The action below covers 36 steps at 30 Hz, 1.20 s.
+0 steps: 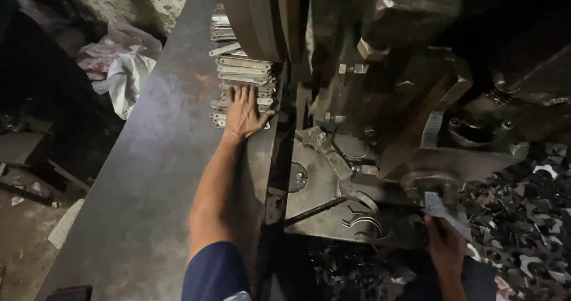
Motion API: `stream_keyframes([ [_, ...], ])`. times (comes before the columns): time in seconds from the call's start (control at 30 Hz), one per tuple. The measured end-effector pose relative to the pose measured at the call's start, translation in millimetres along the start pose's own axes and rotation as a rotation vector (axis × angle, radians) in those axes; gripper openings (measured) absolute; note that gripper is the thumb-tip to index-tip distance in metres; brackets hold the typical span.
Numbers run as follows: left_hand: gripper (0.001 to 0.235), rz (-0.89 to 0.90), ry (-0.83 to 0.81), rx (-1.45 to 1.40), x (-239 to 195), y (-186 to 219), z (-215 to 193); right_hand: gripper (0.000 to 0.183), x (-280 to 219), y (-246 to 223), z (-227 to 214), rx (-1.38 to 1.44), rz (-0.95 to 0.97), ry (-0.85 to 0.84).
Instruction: Operating a punch press machine to stamp small metal plates repeatedly.
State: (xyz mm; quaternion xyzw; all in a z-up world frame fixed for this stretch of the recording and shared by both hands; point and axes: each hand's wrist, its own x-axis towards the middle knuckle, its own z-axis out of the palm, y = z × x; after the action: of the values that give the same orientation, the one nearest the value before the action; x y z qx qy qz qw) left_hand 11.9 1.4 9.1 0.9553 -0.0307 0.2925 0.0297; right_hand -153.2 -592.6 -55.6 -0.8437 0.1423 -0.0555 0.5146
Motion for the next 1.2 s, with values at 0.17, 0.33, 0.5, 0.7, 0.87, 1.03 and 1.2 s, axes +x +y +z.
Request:
stream_keyframes([
  [0.17,0.104,0.009,-0.019,0.020,6.2,-3.7,-0.6,0.036,-5.8,-21.3,1.2,-0.256,-0.064,0.040],
  [0.33,0.098,-0.004,-0.072,-0.036,3.9,-1.0,-15.5,0.034,14.3,10.6,1.8,-0.251,-0.102,0.056],
  [0.5,0.100,0.013,-0.138,0.011,-13.6,6.2,-36.7,0.036,11.9,17.2,-0.5,-0.205,-0.300,0.056],
  [0.7,0.105,0.043,-0.109,-0.091,-49.9,12.4,-51.2,0.038,7.0,10.5,0.1,-0.240,0.005,-0.058],
  [0.87,0.097,0.019,-0.220,-0.047,-66.2,23.5,-74.6,0.037,-1.4,-10.9,0.9,-0.159,-0.040,0.009],
  [1.03,0.102,0.040,-0.137,-0.081,-64.9,25.4,-77.7,0.033,11.5,24.0,3.0,-0.245,-0.248,0.033],
  [1.2,0.098,0.008,-0.184,0.017,-53.5,26.3,-70.9,0.029,7.2,12.7,3.8,-0.030,-0.120,0.009],
])
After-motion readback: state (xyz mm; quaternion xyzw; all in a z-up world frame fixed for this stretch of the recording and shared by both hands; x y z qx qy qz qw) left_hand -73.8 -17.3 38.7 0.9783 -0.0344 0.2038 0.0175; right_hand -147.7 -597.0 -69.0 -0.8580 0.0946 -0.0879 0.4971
